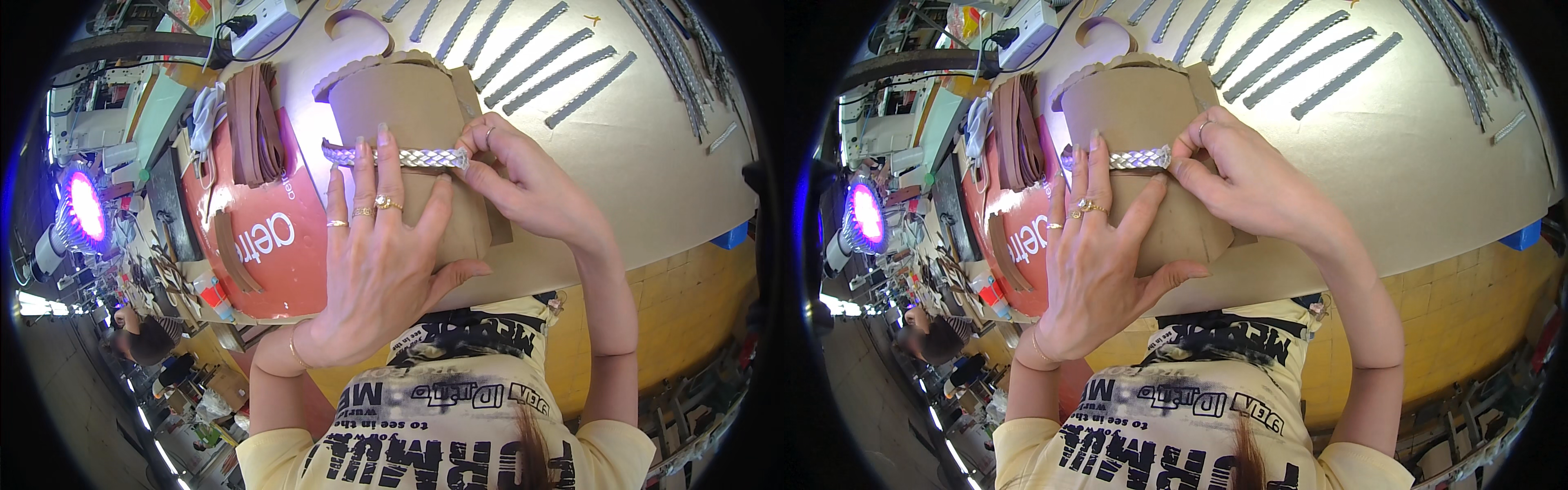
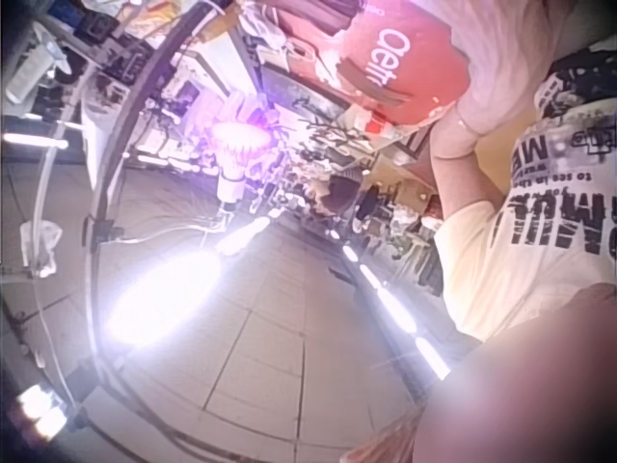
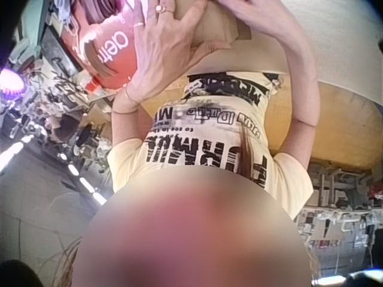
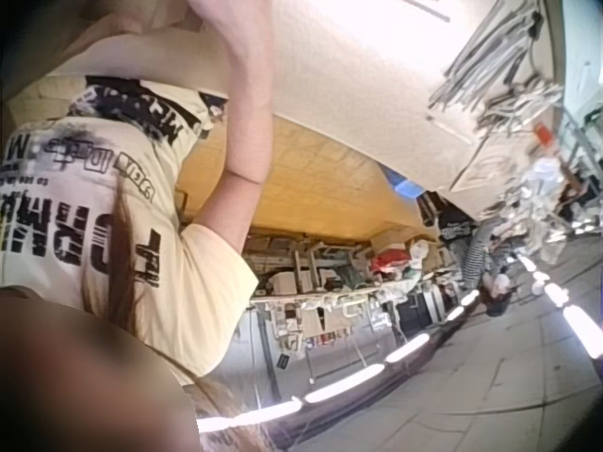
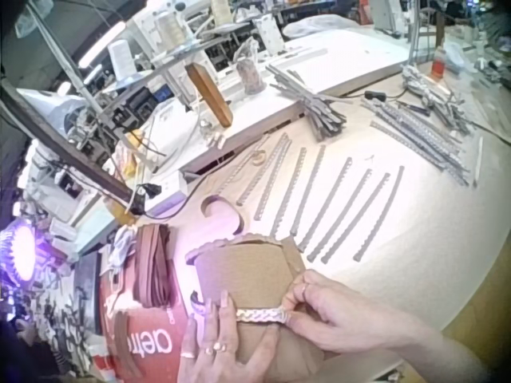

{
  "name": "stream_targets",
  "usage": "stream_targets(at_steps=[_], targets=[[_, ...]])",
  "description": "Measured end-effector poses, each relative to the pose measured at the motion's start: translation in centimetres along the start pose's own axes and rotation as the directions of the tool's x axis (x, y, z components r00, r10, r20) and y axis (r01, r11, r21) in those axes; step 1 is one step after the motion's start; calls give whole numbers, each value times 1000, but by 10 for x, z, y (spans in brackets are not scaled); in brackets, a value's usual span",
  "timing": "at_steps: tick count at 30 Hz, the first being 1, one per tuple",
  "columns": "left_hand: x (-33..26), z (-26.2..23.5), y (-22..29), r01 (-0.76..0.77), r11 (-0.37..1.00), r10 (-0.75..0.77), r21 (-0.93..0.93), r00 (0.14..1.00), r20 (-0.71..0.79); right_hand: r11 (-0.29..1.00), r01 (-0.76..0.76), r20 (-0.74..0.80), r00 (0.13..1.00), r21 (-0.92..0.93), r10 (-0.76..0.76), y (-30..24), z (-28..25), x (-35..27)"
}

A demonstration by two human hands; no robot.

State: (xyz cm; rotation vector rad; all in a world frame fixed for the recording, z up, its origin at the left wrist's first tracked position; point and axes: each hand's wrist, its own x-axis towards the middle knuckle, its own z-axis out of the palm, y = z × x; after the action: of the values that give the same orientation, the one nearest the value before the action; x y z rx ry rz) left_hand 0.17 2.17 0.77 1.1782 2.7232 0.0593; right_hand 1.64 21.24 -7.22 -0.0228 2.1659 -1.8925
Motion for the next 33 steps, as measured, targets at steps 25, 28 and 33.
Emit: stream_targets(at_steps=[25,28,33], targets=[[-1,10,-5,-21,985,14,-170,999,-37,1000,-17,-194,981,8,18,-34,0,2],[-3,10,-7,-33,978,23,-206,998,-52,998,-3,-111,994,61,10,-45,-7,17],[-5,14,-8,-10,962,-5,-272,999,-52,1000,-14,-30,999,-15,14,-58,-16,31]])
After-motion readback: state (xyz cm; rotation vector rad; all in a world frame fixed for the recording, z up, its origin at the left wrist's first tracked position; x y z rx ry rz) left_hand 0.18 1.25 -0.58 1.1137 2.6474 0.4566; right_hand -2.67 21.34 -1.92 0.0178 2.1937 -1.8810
